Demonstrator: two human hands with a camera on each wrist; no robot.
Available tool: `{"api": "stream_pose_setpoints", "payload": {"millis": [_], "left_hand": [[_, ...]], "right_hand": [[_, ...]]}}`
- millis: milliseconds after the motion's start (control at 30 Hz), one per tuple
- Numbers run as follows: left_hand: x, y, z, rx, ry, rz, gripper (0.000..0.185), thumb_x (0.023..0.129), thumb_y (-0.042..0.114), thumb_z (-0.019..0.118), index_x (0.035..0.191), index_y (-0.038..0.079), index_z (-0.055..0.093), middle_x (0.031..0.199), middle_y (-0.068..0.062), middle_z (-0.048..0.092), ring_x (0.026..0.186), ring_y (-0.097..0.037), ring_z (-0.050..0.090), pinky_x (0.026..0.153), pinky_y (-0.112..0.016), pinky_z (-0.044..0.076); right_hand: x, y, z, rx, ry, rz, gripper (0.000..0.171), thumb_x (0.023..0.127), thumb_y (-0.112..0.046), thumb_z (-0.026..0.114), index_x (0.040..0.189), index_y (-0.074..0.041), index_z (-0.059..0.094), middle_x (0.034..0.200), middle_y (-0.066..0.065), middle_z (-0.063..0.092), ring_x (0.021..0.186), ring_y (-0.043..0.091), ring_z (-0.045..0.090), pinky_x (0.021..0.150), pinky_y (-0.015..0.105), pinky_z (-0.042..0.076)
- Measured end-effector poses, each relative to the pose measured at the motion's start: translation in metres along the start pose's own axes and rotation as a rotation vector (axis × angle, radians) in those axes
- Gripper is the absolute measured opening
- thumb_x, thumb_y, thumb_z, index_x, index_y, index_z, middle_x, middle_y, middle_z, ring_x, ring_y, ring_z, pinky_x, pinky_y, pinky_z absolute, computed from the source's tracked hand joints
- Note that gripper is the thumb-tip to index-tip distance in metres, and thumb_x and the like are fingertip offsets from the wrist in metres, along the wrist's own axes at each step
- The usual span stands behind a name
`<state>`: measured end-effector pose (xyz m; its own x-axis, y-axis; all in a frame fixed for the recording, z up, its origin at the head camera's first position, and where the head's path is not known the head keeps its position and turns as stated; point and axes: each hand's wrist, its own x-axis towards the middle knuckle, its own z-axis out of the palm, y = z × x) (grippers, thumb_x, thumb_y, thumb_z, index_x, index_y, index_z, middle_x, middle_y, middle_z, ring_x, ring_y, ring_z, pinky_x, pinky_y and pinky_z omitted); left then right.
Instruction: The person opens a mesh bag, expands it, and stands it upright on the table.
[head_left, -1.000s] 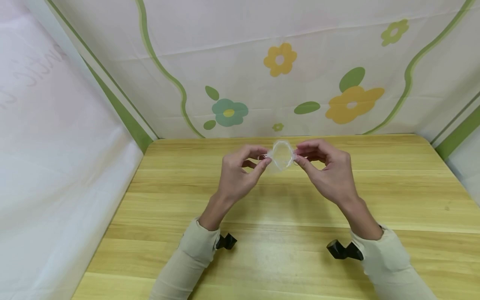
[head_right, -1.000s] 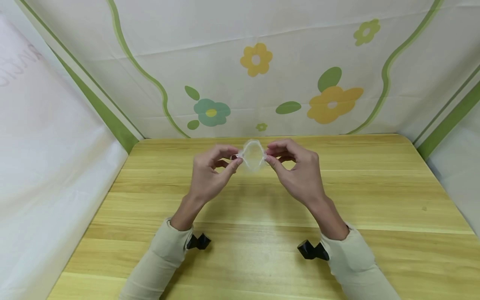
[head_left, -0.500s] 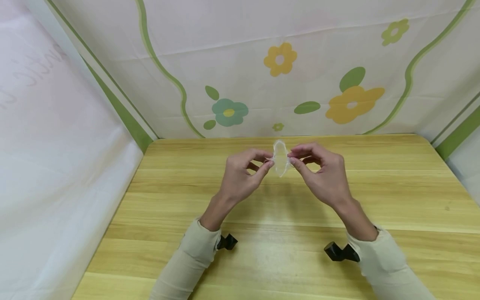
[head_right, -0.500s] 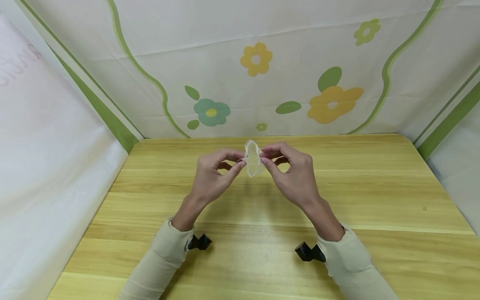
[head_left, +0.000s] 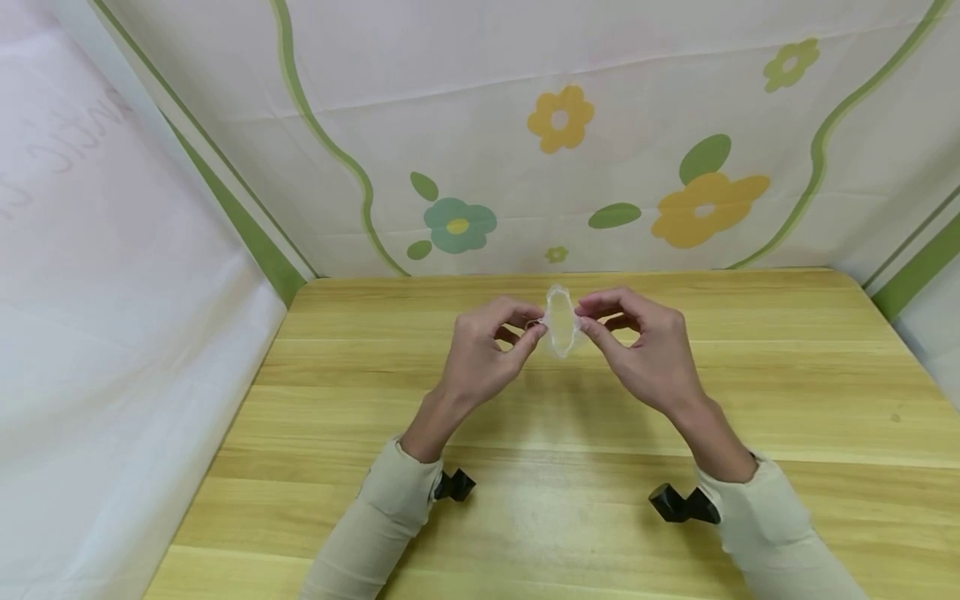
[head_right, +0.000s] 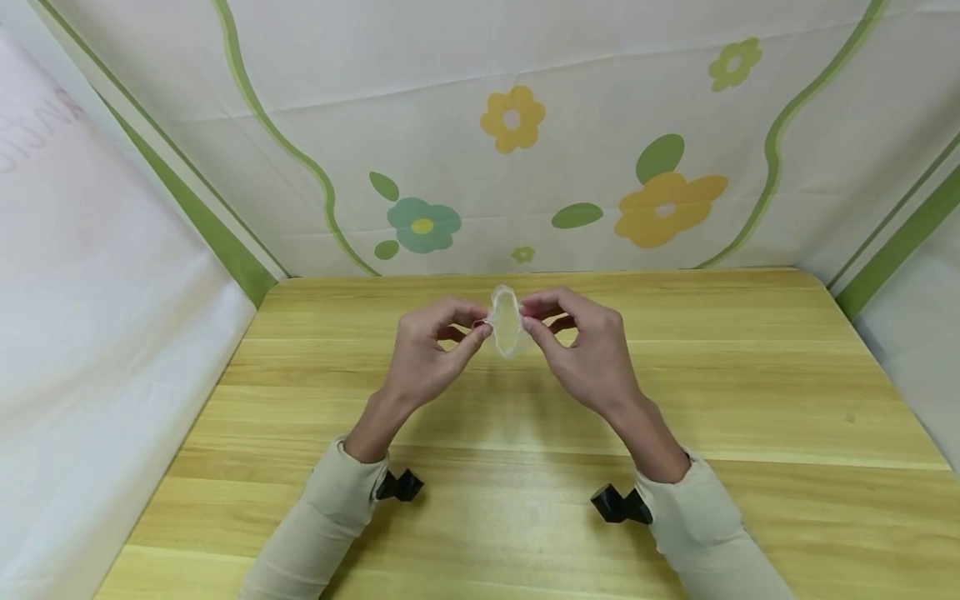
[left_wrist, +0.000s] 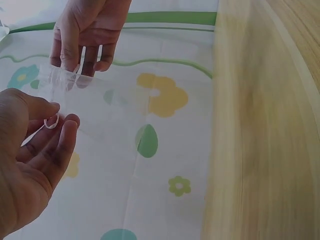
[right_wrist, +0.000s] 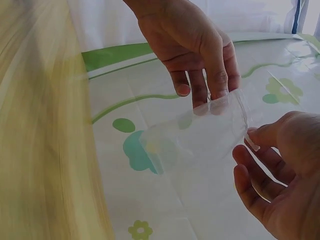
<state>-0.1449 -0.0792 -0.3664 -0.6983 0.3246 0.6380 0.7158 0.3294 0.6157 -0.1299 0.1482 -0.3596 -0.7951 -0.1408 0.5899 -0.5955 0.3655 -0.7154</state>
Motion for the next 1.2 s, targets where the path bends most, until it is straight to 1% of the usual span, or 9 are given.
{"api": "stream_pose_setpoints", "payload": {"millis": [167, 300, 400, 533, 667, 733, 833, 1000, 1200], "left_hand": [[0.000, 0.000, -0.001, -0.010, 0.059, -0.031, 0.010, 0.096, 0.000, 0.078, 0.105, -0.003, 0.075, 0.096, -0.016, 0.080, 0.079, -0.024, 0.079, 0.063, -0.022, 0.064], [0.001, 0.000, -0.003, -0.011, 0.101, -0.040, 0.009, 0.096, 0.000, 0.077, 0.104, -0.004, 0.075, 0.093, -0.016, 0.080, 0.077, -0.024, 0.078, 0.060, -0.027, 0.065], [0.002, 0.000, -0.003, -0.016, 0.122, -0.038, 0.009, 0.096, 0.000, 0.077, 0.105, -0.004, 0.075, 0.093, -0.017, 0.080, 0.077, -0.025, 0.078, 0.059, -0.031, 0.065], [0.001, 0.001, -0.004, -0.023, 0.132, -0.033, 0.010, 0.096, -0.001, 0.077, 0.105, -0.005, 0.075, 0.094, -0.018, 0.079, 0.077, -0.025, 0.078, 0.059, -0.032, 0.065], [0.000, 0.000, -0.003, -0.020, 0.108, -0.013, 0.010, 0.095, -0.001, 0.077, 0.104, -0.004, 0.074, 0.096, -0.018, 0.079, 0.078, -0.025, 0.079, 0.060, -0.025, 0.064], [-0.001, -0.001, -0.002, -0.021, 0.086, -0.004, 0.010, 0.095, -0.001, 0.077, 0.104, -0.004, 0.074, 0.097, -0.017, 0.079, 0.079, -0.025, 0.079, 0.061, -0.021, 0.063], [-0.002, -0.003, 0.000, -0.018, 0.050, -0.002, 0.012, 0.095, 0.000, 0.077, 0.106, -0.003, 0.074, 0.098, -0.017, 0.079, 0.080, -0.025, 0.080, 0.061, -0.018, 0.062], [-0.004, -0.005, 0.003, -0.013, -0.021, -0.037, 0.017, 0.096, 0.001, 0.078, 0.112, -0.003, 0.073, 0.103, -0.017, 0.079, 0.084, -0.025, 0.080, 0.062, -0.018, 0.062], [-0.006, -0.014, 0.007, 0.023, -0.098, -0.104, 0.022, 0.097, 0.002, 0.077, 0.118, -0.001, 0.072, 0.104, -0.015, 0.078, 0.085, -0.023, 0.080, 0.063, -0.019, 0.062]], "right_hand": [[0.002, 0.000, -0.005, 0.041, -0.026, 0.009, 0.025, 0.090, 0.010, 0.080, 0.112, 0.000, 0.076, 0.104, 0.013, 0.080, 0.095, -0.003, 0.072, 0.079, 0.013, 0.060], [0.002, -0.001, -0.008, 0.081, -0.053, 0.040, 0.027, 0.089, 0.010, 0.080, 0.114, -0.001, 0.076, 0.105, 0.013, 0.079, 0.096, 0.000, 0.074, 0.080, 0.015, 0.062], [0.002, -0.001, -0.009, 0.090, -0.072, 0.063, 0.029, 0.088, 0.010, 0.082, 0.114, -0.002, 0.076, 0.105, 0.012, 0.079, 0.094, 0.001, 0.075, 0.080, 0.016, 0.062], [0.002, -0.001, -0.010, 0.077, -0.084, 0.048, 0.030, 0.086, 0.011, 0.083, 0.113, -0.001, 0.076, 0.103, 0.013, 0.080, 0.088, 0.001, 0.075, 0.078, 0.017, 0.062], [0.002, 0.000, -0.010, 0.063, -0.061, 0.017, 0.033, 0.083, 0.014, 0.084, 0.112, 0.002, 0.076, 0.101, 0.015, 0.080, 0.086, -0.002, 0.074, 0.076, 0.014, 0.061], [0.001, 0.001, -0.009, 0.056, -0.053, 0.005, 0.036, 0.081, 0.015, 0.085, 0.113, 0.002, 0.075, 0.099, 0.015, 0.080, 0.086, -0.003, 0.074, 0.076, 0.014, 0.061], [0.001, 0.004, -0.008, 0.039, -0.061, -0.015, 0.037, 0.079, 0.015, 0.087, 0.113, 0.004, 0.075, 0.099, 0.015, 0.081, 0.086, -0.004, 0.073, 0.077, 0.013, 0.061], [-0.001, 0.011, -0.005, 0.029, -0.075, -0.031, 0.038, 0.078, 0.015, 0.088, 0.112, 0.005, 0.074, 0.100, 0.015, 0.081, 0.087, -0.004, 0.072, 0.079, 0.013, 0.061], [-0.003, 0.022, 0.003, 0.038, -0.087, -0.015, 0.037, 0.079, 0.013, 0.088, 0.112, 0.005, 0.074, 0.101, 0.015, 0.081, 0.089, -0.003, 0.072, 0.078, 0.014, 0.061]]}}
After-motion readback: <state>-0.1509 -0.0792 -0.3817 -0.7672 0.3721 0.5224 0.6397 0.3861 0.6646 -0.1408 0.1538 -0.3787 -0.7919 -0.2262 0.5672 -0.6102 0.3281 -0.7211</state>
